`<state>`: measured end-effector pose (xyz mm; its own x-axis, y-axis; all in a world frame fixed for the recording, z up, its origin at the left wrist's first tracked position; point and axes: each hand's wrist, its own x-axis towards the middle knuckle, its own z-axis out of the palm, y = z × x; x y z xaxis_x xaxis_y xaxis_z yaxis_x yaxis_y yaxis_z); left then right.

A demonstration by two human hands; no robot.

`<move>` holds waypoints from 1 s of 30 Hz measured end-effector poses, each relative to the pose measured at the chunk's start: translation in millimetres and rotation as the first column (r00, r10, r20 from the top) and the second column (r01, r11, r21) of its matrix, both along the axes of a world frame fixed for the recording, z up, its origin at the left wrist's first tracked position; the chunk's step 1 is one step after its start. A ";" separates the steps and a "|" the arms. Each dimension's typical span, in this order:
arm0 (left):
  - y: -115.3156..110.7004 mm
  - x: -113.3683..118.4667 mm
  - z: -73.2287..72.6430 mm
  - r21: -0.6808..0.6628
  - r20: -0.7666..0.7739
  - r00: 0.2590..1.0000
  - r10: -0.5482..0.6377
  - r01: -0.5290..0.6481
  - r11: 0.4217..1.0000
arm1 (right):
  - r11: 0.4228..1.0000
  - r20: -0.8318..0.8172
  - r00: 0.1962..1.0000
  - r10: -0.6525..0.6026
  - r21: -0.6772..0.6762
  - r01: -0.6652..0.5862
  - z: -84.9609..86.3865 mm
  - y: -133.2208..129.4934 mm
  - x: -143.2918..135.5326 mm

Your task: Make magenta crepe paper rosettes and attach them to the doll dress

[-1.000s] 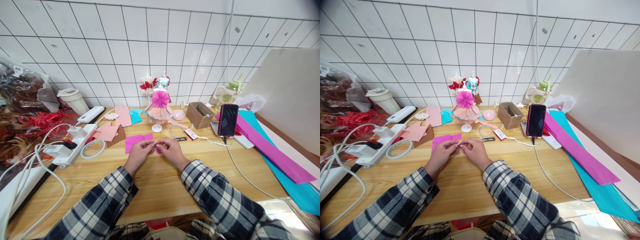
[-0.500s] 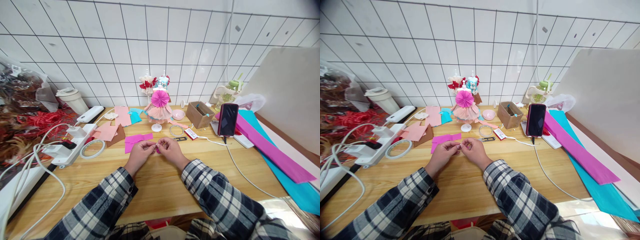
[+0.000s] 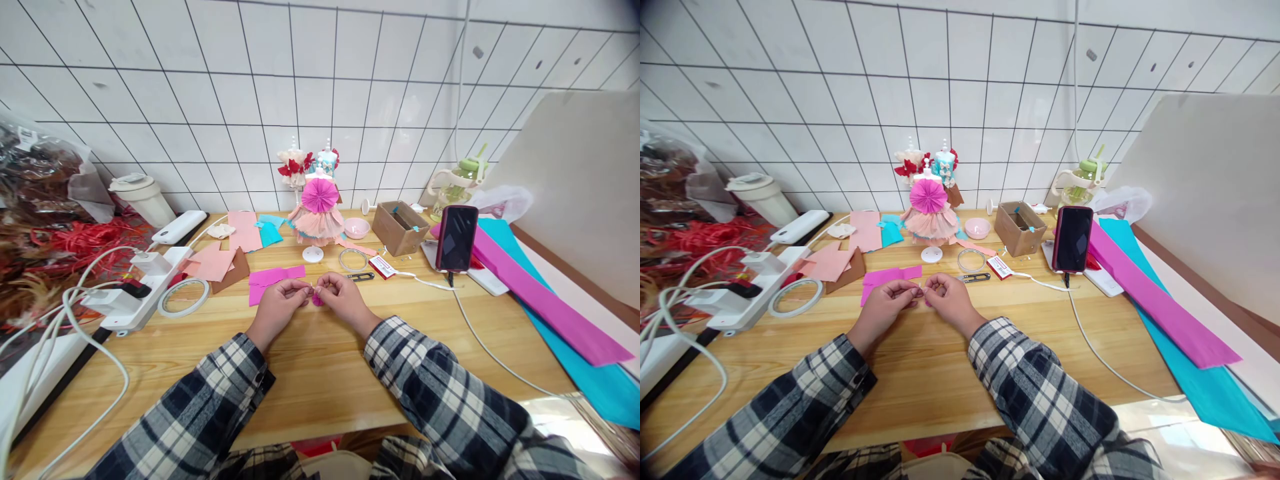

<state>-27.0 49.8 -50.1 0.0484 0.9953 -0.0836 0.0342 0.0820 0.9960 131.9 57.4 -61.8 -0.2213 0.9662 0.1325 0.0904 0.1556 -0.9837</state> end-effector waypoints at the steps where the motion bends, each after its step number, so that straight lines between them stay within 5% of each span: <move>1: -0.3 0.4 1.0 -0.011 0.005 1.000 -0.001 0.001 1.000 | 1.000 -0.027 1.000 -0.005 -0.005 0.005 0.2 0.2 0.0; 10: -3.0 0.3 2.0 -0.036 0.067 0.991 -0.119 0.122 0.992 | 0.949 -0.509 0.860 -0.031 -0.284 -0.134 6.1 4.4 3.2; 17: -0.4 -2.1 -2.5 -0.037 0.055 0.988 -0.143 0.145 0.989 | 0.916 -0.705 0.699 -0.116 -0.349 -0.199 4.5 8.3 9.4; 21: 0.0 -3.1 -2.2 -0.024 0.002 0.988 -0.157 0.157 0.987 | 0.962 -0.614 0.782 -0.107 -0.262 -0.074 8.9 18.7 20.7; 24: 0.0 -3.5 -3.0 0.000 -0.056 0.986 -0.158 0.158 0.987 | 0.978 -0.360 0.912 -0.198 -0.005 0.210 13.1 32.9 44.7; 25: -0.1 -3.5 -3.3 0.017 -0.082 0.984 -0.157 0.159 0.987 | 0.930 -0.251 0.921 -0.298 0.141 0.339 14.1 38.0 56.0; 27: -0.2 -3.0 -3.8 0.051 -0.132 0.979 -0.156 0.164 0.985 | 0.731 -0.077 0.830 -0.552 0.435 0.526 15.4 47.8 81.8; 30: -1.2 -1.0 -3.0 0.089 -0.184 0.972 -0.143 0.162 0.983 | 0.484 0.005 0.624 -0.782 0.635 0.602 15.3 60.3 120.7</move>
<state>-28.0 48.6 -53.1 0.1937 0.9811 -0.0022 0.2145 -0.0401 0.9759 252.6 117.6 -46.5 0.3773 0.5889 0.7147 0.6408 0.3911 -0.6606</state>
